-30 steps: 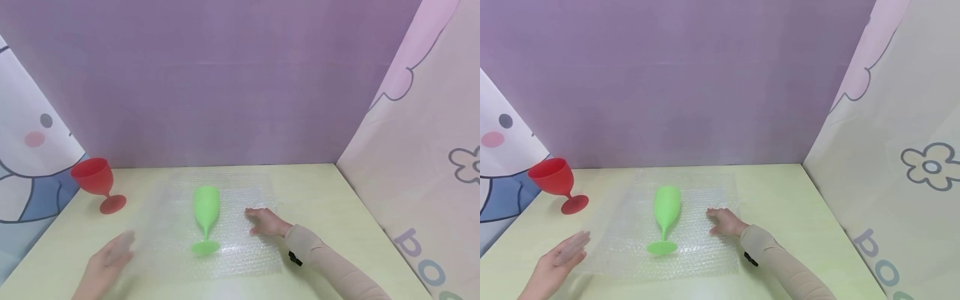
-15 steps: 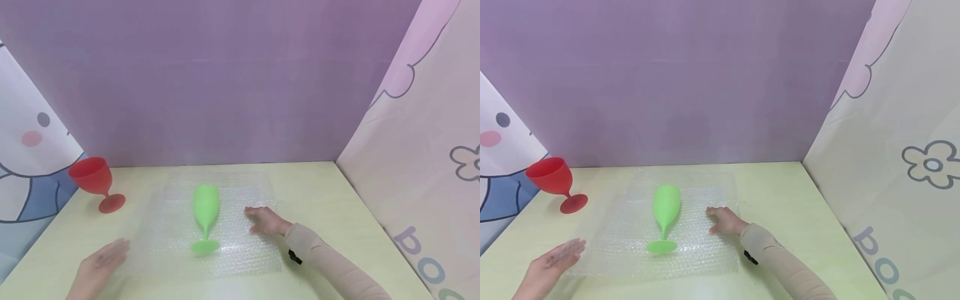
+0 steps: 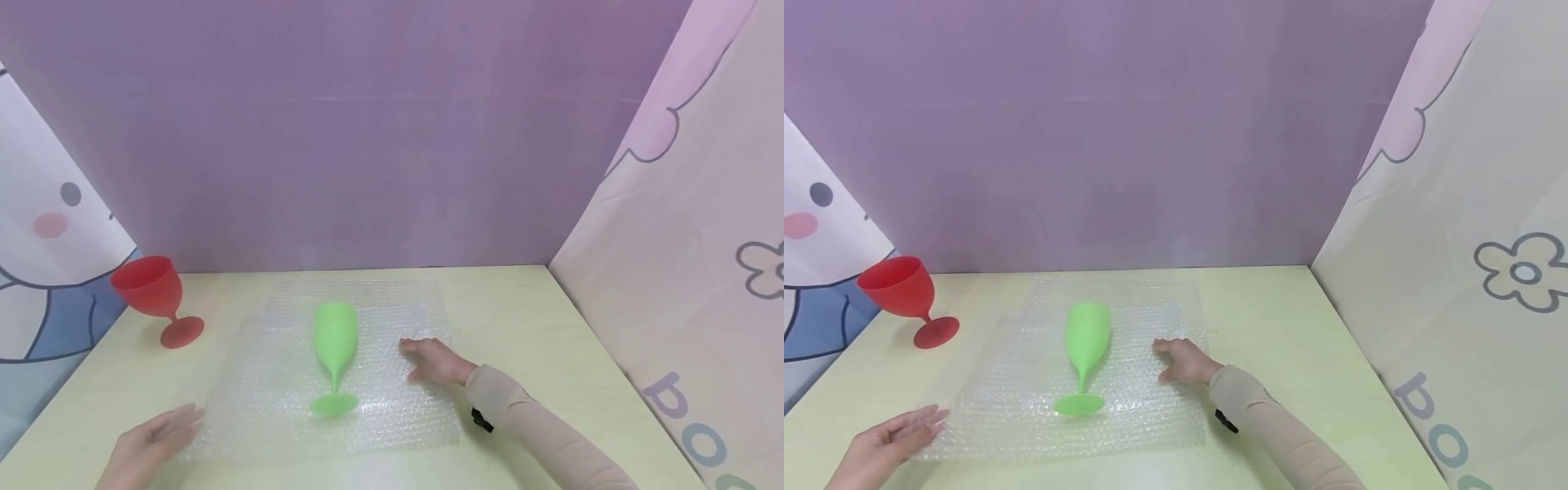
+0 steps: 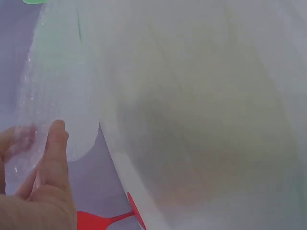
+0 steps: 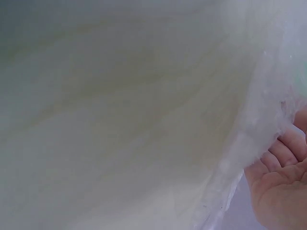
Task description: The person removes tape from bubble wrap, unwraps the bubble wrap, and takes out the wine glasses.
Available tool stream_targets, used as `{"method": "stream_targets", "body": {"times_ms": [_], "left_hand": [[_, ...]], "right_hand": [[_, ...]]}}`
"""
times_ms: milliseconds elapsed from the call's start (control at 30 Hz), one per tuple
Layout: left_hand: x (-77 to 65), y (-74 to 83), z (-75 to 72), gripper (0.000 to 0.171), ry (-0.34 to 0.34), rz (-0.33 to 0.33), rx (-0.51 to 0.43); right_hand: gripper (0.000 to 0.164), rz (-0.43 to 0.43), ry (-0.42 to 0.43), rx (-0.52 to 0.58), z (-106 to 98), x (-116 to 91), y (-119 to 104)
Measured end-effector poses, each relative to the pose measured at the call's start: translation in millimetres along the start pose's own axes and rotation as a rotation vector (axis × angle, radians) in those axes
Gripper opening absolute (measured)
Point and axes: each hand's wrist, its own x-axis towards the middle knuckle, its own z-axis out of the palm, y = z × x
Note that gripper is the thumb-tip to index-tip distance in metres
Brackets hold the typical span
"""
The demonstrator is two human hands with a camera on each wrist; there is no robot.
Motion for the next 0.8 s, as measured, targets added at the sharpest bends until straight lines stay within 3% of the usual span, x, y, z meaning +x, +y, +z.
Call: {"method": "stream_targets", "body": {"times_ms": [267, 533, 800], "left_hand": [[8.7, -4.0, -7.3, 0.09, 0.003, 0.085, 0.123], [19.0, -12.2, -8.4, 0.087, 0.003, 0.073, 0.227], [26.3, -12.0, -9.9, 0.074, 0.045, 0.164, 0.425]], "right_hand": [[0.067, 0.003, 0.003, 0.011, -4, -1, 3], [0.067, 0.01, -0.007, 0.026, -4, 3, 0], [0.068, 0.018, -0.003, 0.019, -2, 3, 3]]}}
